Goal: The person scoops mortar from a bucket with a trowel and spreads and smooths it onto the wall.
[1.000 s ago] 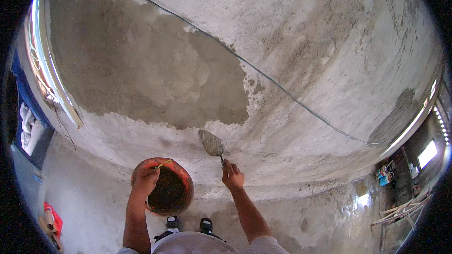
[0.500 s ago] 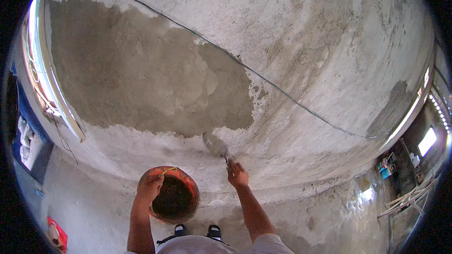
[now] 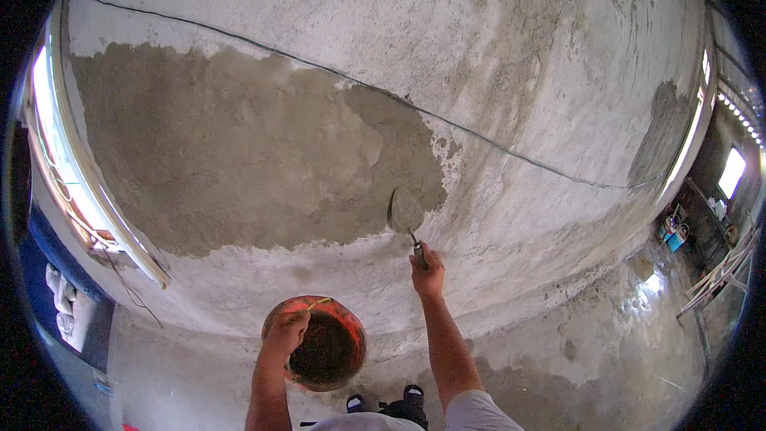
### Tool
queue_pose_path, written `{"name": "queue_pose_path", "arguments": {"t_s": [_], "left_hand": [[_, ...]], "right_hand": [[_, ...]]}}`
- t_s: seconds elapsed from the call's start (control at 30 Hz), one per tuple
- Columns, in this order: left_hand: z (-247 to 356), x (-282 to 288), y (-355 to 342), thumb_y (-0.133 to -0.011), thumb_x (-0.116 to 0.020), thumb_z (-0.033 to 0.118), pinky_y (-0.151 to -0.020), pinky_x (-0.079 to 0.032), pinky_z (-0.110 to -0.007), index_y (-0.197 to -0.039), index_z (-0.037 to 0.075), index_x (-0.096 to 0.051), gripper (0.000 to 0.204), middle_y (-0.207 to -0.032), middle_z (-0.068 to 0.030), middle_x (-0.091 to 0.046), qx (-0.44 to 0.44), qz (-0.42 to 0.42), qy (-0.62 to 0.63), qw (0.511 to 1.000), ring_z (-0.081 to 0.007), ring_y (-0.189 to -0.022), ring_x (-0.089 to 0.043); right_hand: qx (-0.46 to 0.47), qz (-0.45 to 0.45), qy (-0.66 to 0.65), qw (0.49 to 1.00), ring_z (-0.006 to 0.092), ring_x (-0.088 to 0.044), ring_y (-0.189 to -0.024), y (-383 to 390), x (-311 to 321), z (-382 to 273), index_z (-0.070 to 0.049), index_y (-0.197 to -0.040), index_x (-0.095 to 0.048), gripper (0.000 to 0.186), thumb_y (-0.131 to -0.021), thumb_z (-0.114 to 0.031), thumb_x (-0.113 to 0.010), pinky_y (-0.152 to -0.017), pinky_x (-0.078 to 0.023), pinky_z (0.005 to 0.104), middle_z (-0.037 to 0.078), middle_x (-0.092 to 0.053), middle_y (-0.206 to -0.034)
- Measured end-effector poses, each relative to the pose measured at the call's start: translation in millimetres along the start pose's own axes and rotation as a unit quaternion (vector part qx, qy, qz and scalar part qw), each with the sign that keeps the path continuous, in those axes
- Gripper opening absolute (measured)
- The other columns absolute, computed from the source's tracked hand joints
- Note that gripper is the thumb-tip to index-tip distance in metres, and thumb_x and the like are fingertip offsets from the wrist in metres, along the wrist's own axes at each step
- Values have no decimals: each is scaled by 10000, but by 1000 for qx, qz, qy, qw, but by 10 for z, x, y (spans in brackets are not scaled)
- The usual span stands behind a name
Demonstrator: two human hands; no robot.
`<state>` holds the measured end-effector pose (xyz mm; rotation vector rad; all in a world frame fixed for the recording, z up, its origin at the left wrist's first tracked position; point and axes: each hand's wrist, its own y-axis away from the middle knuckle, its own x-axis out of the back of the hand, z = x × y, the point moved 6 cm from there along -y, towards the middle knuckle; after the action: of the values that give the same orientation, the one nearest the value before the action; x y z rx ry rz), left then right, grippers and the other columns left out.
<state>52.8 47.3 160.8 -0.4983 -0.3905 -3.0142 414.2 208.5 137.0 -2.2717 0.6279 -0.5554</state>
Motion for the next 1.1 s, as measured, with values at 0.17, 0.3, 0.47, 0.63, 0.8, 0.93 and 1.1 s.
{"name": "queue_pose_path", "arguments": {"t_s": [0.17, 0.3, 0.47, 0.63, 0.8, 0.93, 1.1], "left_hand": [[-124, 190, -20, -1017, -565, 391, -563, -362, -324, -724, 57, -549, 444, -613, 9, -475, -67, 15, 6, 998, -123, -581, -449], [-16, 260, 70, -1031, -543, 368, -553, -355, -334, -717, 71, -537, 432, -604, 14, -434, 1, 18, 51, 999, -121, -565, -433], [-70, 130, -6, -1035, -536, 369, -606, -375, -327, -757, 49, -558, 424, -642, -5, -457, -71, 7, 96, 993, -127, -622, -442], [426, -67, 103, -1034, -531, 393, -630, -392, -335, -748, 48, -555, 448, -654, -7, -489, -74, 5, 3, 997, -127, -652, -477], [490, -332, 4, -1025, -542, 412, -609, -378, -335, -727, 45, -543, 473, -628, -7, -473, -34, 4, -49, 998, -124, -623, -462], [510, -552, -16, -1030, -537, 405, -595, -363, -326, -718, 48, -541, 474, -625, 10, -452, -43, -4, -11, 999, -112, -610, -437], [545, -839, -64, -1042, -521, 387, -561, -331, -306, -744, 46, -573, 456, -622, 30, -428, -34, 20, 82, 996, -99, -582, -399]], "right_hand": [[5, -190, 66, 980, 290, -690, -920, 887, -103, 94, -75, -1250, -663, 459, -810, -44, -790, -787, -552, 361, 154, -680, -1032], [-64, -239, -36, 968, 256, -697, -927, 1562, 412, -381, -58, -1256, -669, 494, -786, -60, -820, -805, -566, 372, 148, -695, -1022], [-333, -394, -125, 847, 188, -680, -978, 1697, 958, -998, -27, -1256, -663, 525, -772, -100, -856, -825, -570, 345, 131, -709, -1108], [-206, -541, -29, 815, 163, -682, -841, 1525, 779, -1145, -84, -1269, -659, 553, -747, -121, -836, -701, -559, 348, 67, -738, -937], [22, -659, 193, 727, 338, -721, -896, 1221, 88, -1442, -97, -1102, -710, 326, -827, -266, -664, -789, -568, 479, 166, -725, -965], [139, -751, 218, 607, 322, -724, -922, 1268, -268, -1544, -69, -1032, -724, 315, -780, -249, -664, -802, -572, 464, 137, -732, -936], [98, -735, 215, 636, 317, -720, -956, 1305, -192, -1234, -46, -985, -737, 315, -751, -237, -649, -814, -575, 458, 154, -739, -958]]}}
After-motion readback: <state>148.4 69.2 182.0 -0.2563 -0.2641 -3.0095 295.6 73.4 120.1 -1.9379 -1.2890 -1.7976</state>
